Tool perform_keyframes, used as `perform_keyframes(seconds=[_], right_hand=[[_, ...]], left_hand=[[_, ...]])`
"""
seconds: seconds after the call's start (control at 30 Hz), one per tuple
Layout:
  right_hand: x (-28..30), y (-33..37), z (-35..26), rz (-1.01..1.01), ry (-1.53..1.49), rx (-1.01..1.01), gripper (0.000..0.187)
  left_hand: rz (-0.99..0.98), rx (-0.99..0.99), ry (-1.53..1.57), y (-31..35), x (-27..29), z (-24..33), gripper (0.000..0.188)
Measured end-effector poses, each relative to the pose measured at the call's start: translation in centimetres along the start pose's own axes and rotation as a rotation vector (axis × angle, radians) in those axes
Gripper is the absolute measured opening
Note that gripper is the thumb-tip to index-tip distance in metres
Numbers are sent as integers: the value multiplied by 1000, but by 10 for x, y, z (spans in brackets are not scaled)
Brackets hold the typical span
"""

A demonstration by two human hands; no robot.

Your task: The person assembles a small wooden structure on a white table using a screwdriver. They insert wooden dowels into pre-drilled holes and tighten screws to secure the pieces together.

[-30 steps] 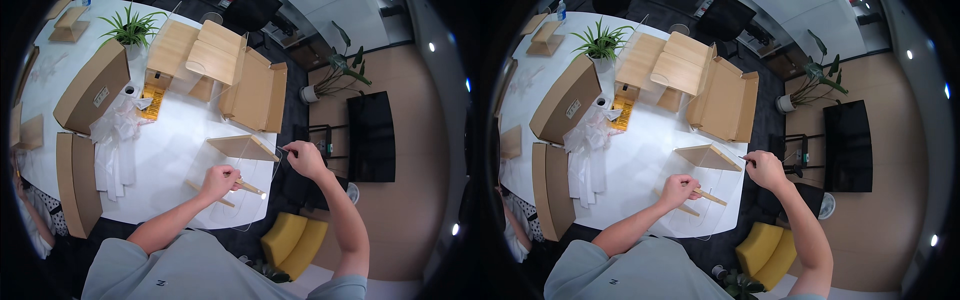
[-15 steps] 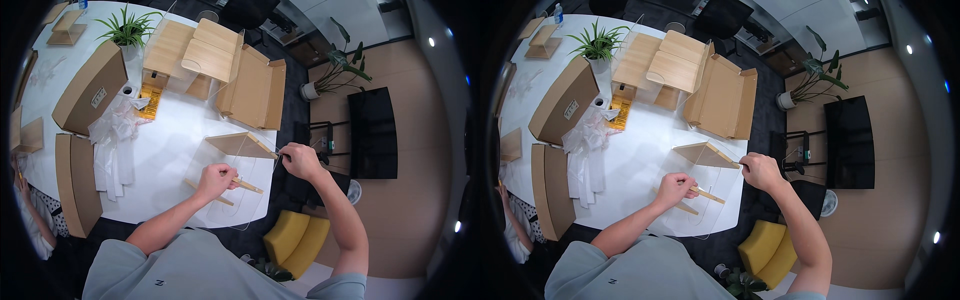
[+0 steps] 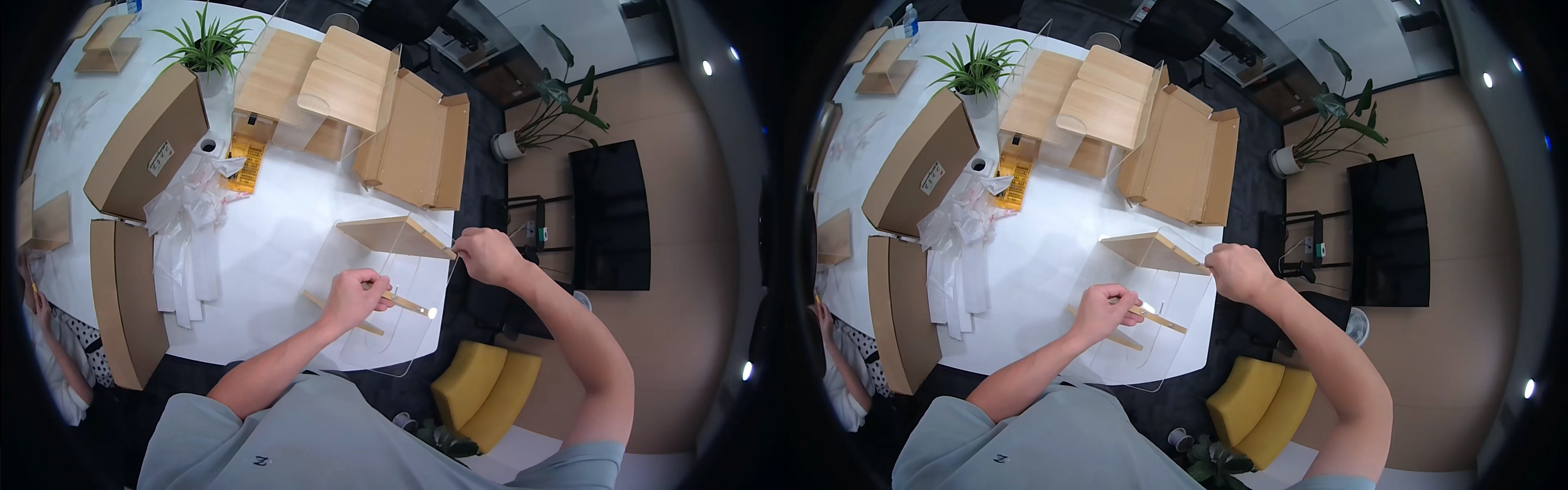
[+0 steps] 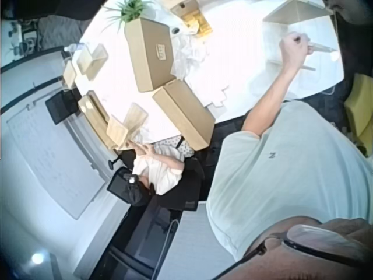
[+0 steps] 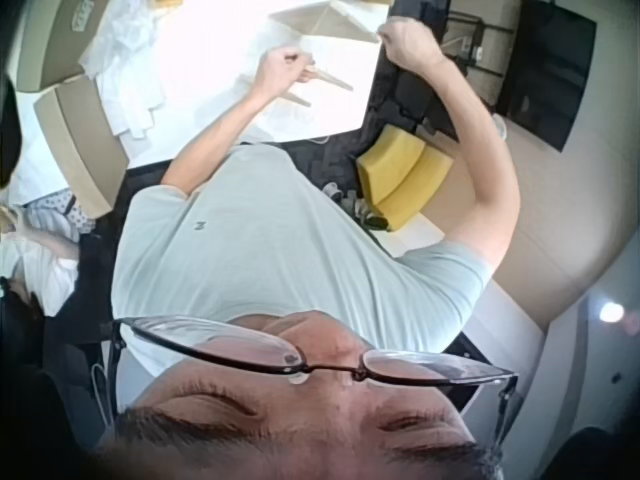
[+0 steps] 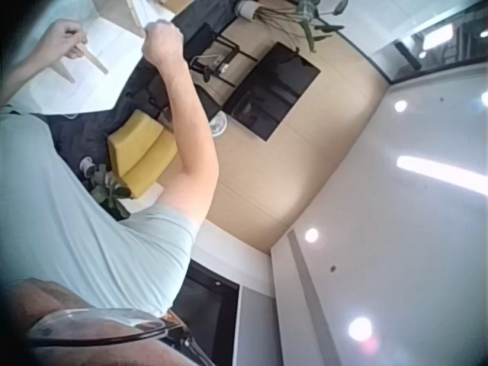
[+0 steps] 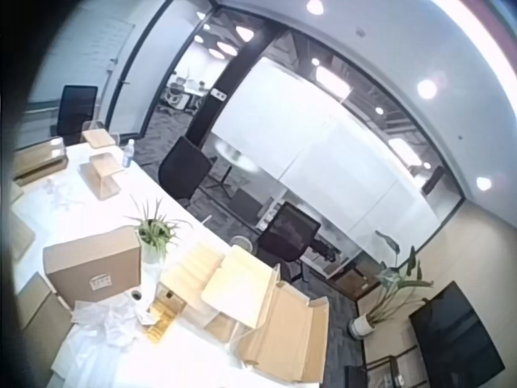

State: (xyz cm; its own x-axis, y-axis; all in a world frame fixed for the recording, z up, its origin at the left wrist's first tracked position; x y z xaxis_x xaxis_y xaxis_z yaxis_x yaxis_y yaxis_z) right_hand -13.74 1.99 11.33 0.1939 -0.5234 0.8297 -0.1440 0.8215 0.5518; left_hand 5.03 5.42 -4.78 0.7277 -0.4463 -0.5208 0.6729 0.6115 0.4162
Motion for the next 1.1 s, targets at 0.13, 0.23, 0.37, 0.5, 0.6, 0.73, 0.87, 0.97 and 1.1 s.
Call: perform_keyframes(seconds=[0.13,0.23,0.37,0.5,0.6,0.73,0.87,0.97,1.1], right_hand=[[-31,10,49,-94,-819,-678,15],[-33,17,47,-74,-852,-687,14],[-1,11,1,215,-19,78,15],[-5,10,-26,54,359,317,11],[-3,6,-20,-14,272,195,12],[-26,2,33,82,-554,-384,19],[-33,11,43,-142,-1024,-823,19],[-22,-3,41,-39,-731,-521,20],[2,-3,-7,-15,77,66,18]], left_hand=[[-26,-7,-18,2,-6,2,27],[-14,-18,-11,0,-9,-3,27],[5,-4,-24,-6,-1,1,28],[1,0,-17,-2,-1,3,28],[0,-5,-13,-2,-1,2,28],[-1,8,-19,-2,-2,0,28],[-3,-5,-10,-1,-3,1,27],[7,1,-11,-4,-1,2,28],[1,-3,-14,-3,0,4,28]])
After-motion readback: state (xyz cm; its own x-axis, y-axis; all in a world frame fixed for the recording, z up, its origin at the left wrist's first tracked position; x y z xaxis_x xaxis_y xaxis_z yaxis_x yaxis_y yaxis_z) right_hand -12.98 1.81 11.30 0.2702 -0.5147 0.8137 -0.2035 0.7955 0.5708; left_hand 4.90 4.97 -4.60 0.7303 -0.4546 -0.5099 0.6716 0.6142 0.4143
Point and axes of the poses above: each hand's wrist, its own y-axis away from the middle knuckle, its own x-axis out of the back of the hand, z = x × y, the point moved 8 cm from there along -y, towards the middle knuckle, and after that the axes turned 4 degrees about x, right-handed, at the moved point
